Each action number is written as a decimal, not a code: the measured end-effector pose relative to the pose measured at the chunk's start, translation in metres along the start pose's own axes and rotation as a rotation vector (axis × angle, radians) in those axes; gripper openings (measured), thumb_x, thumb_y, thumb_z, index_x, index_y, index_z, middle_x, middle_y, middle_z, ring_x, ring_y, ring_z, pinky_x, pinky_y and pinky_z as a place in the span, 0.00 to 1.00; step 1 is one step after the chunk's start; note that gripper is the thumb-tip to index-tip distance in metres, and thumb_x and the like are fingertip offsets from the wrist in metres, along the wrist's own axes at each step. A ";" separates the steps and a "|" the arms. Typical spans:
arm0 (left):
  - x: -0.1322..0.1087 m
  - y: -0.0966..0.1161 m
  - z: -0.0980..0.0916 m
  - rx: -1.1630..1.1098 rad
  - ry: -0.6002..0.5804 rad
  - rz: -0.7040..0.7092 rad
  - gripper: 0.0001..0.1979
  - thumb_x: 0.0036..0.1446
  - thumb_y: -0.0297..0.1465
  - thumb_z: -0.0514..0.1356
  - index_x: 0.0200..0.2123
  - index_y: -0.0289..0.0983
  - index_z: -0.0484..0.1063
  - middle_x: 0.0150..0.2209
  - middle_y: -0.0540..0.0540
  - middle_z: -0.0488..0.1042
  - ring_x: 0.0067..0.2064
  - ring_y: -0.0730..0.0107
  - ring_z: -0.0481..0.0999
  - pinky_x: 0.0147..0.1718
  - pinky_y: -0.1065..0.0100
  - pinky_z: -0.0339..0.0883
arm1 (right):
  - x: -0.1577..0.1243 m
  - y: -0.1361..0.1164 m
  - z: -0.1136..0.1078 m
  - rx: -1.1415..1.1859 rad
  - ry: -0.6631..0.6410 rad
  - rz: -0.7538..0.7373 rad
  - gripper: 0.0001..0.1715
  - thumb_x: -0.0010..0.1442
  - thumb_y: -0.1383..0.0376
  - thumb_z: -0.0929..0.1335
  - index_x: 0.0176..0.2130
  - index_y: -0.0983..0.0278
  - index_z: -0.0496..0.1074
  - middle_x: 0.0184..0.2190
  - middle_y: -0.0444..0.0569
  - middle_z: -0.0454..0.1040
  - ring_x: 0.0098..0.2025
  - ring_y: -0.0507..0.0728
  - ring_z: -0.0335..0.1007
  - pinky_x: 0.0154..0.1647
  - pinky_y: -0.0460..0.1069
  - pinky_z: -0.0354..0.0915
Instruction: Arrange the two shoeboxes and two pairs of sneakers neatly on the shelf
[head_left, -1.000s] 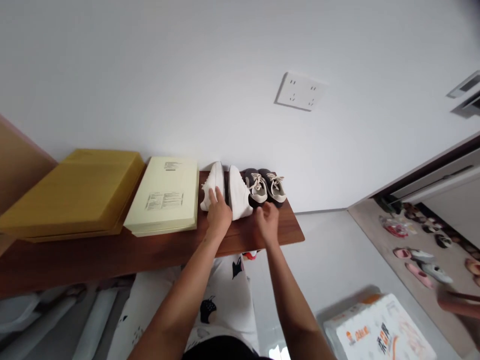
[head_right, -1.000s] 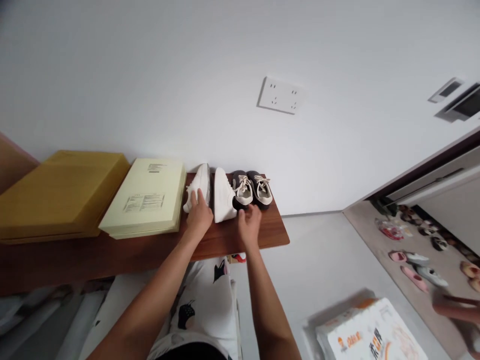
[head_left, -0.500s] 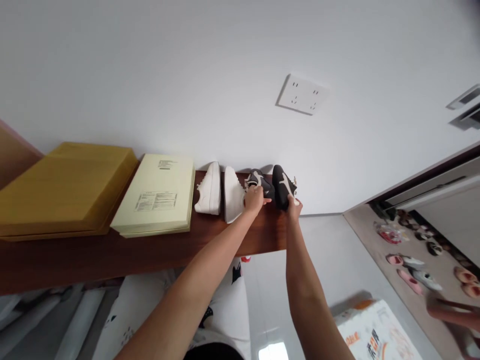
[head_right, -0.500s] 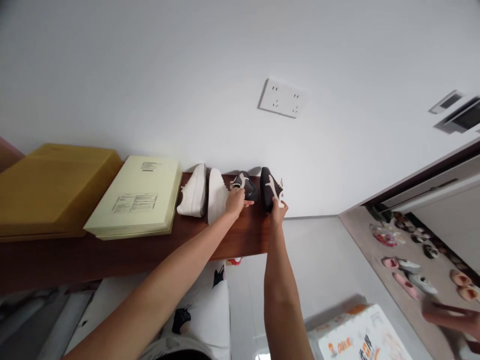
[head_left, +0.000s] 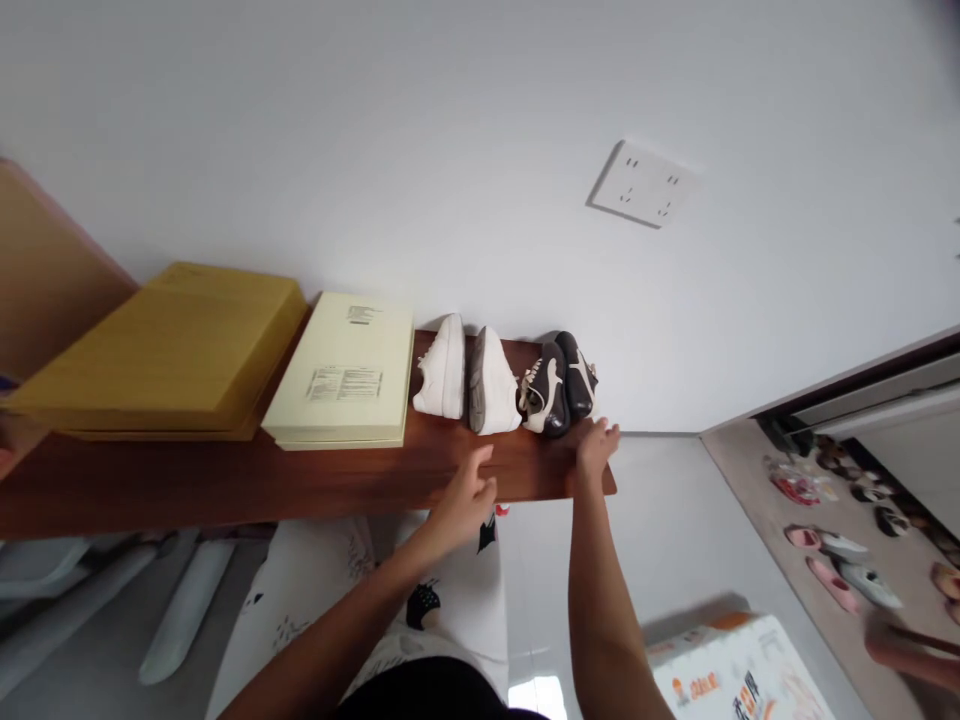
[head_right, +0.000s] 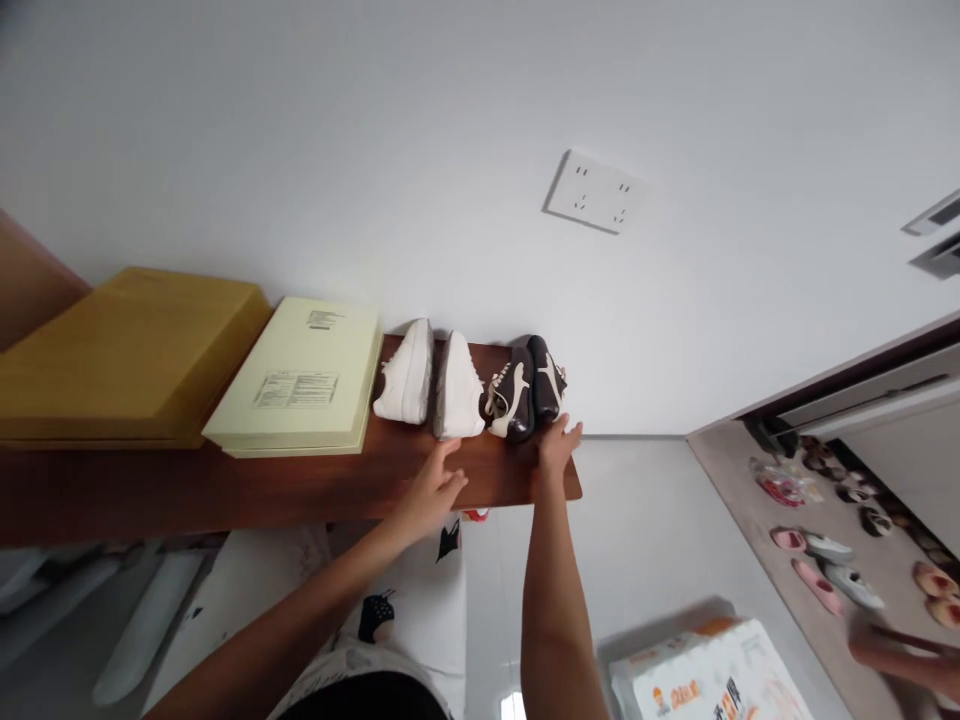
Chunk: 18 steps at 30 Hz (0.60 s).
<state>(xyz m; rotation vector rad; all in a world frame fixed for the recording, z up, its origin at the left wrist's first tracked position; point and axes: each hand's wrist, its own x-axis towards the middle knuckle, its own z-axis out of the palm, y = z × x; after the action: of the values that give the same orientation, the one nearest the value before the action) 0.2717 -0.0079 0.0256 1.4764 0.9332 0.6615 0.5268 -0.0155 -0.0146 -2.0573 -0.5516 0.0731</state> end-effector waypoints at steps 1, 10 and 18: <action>-0.018 -0.014 -0.016 -0.030 0.004 -0.029 0.26 0.60 0.30 0.56 0.62 0.37 0.63 0.64 0.33 0.66 0.53 0.61 0.77 0.55 0.58 0.70 | -0.015 0.003 -0.005 0.028 0.036 0.051 0.44 0.67 0.47 0.52 0.70 0.74 0.49 0.66 0.71 0.58 0.62 0.66 0.66 0.57 0.59 0.68; -0.126 -0.077 -0.193 0.073 0.383 -0.221 0.21 0.54 0.45 0.59 0.46 0.38 0.74 0.47 0.38 0.80 0.42 0.56 0.81 0.50 0.52 0.72 | -0.161 -0.006 -0.004 0.281 -0.120 0.055 0.39 0.63 0.45 0.62 0.65 0.63 0.59 0.57 0.61 0.66 0.46 0.59 0.75 0.41 0.53 0.73; -0.148 -0.072 -0.265 0.234 0.563 -0.150 0.22 0.56 0.47 0.55 0.47 0.39 0.73 0.51 0.37 0.78 0.50 0.53 0.79 0.54 0.53 0.69 | -0.248 -0.078 0.031 0.515 -0.614 -0.079 0.25 0.61 0.46 0.69 0.47 0.62 0.72 0.42 0.52 0.76 0.39 0.57 0.76 0.44 0.55 0.73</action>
<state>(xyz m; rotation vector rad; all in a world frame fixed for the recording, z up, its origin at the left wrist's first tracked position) -0.0396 0.0036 0.0067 1.4270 1.5824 0.9012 0.2689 -0.0595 -0.0079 -1.4851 -0.8790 0.7404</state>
